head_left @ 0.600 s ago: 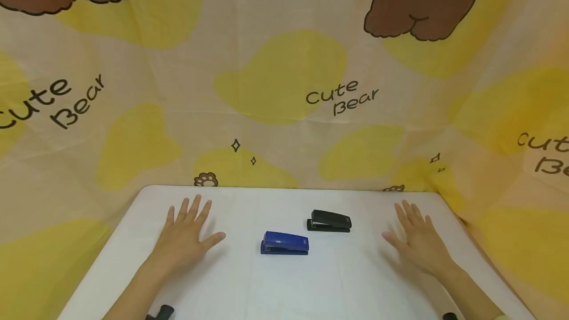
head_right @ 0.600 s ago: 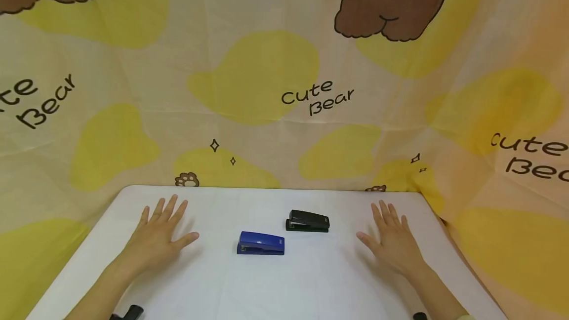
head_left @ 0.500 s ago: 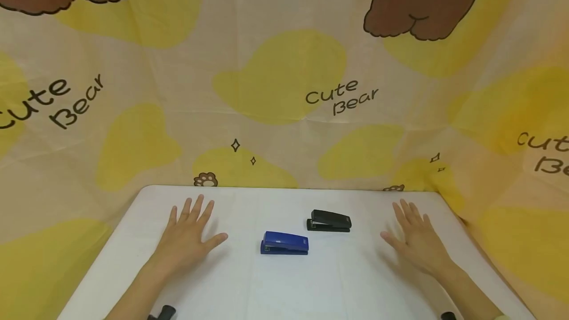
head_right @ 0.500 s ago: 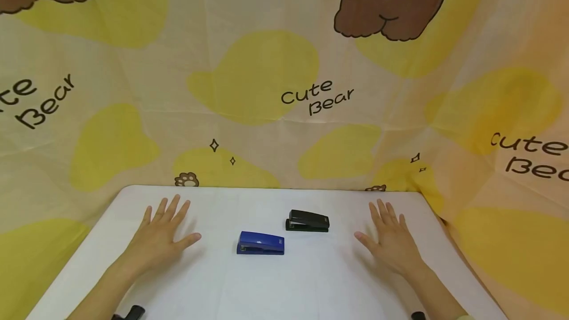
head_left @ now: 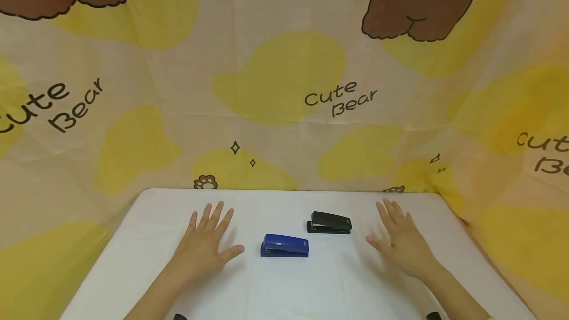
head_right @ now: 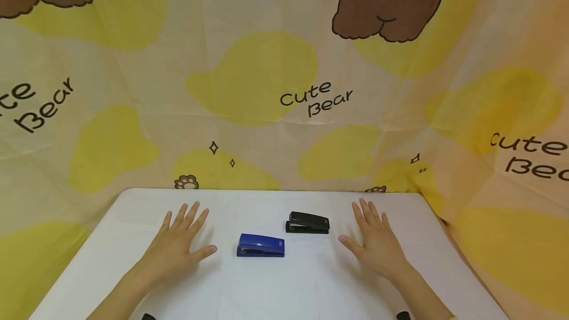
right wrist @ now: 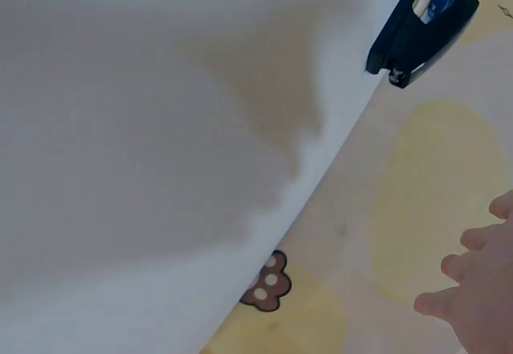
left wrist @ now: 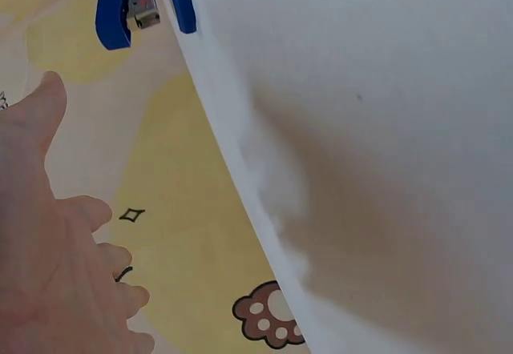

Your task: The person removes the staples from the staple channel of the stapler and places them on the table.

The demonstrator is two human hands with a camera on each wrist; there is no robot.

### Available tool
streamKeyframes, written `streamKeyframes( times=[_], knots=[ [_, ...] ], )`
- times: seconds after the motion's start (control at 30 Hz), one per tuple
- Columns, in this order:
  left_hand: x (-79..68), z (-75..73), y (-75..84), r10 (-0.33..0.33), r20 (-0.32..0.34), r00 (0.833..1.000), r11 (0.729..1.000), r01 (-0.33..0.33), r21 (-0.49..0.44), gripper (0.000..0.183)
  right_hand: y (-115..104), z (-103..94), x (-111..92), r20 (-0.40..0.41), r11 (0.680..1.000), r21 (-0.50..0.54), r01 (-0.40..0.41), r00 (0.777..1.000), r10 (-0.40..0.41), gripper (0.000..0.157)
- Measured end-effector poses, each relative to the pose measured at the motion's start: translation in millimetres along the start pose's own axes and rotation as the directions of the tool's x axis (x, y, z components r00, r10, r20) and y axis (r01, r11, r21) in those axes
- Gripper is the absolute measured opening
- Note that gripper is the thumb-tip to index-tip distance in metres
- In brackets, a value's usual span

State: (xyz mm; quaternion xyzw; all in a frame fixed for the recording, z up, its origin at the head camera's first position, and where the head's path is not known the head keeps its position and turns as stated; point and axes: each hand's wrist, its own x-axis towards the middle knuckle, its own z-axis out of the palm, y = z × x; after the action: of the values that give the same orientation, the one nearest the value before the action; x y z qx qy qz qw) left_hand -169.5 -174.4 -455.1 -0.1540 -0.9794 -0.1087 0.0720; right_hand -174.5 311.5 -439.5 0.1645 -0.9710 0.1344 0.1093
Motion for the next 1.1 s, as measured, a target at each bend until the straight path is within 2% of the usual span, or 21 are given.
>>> streamKeyframes(
  times=[0.27, 0.73, 0.9, 1.1],
  knots=[
    [0.2, -0.6, 12.1, 0.034, -0.016, 0.999, 0.999, -0.034, -0.021, 0.093, -18.0, 6.4, 1.5, 0.005, 0.999, 0.027, 0.034, 0.999, -0.035, 0.089],
    [4.0, 1.6, 28.8, 0.079, -0.001, 0.997, 0.993, -0.079, -0.084, 0.091, -53.2, 18.7, 7.1, -0.001, 0.992, 0.054, 0.114, 0.993, -0.115, 0.092],
    [6.1, 5.5, 33.0, 0.106, 0.001, 0.994, 0.989, -0.106, -0.104, 0.089, -66.6, 21.5, 10.4, 0.01, 0.988, 0.094, 0.124, 0.992, -0.125, 0.093],
    [8.5, 11.7, 38.7, 0.112, 0.023, 0.993, 0.985, -0.108, -0.134, 0.082, -80.9, 27.1, 13.7, 0.053, 0.984, 0.144, 0.104, 0.992, -0.113, 0.092]
  ],
)
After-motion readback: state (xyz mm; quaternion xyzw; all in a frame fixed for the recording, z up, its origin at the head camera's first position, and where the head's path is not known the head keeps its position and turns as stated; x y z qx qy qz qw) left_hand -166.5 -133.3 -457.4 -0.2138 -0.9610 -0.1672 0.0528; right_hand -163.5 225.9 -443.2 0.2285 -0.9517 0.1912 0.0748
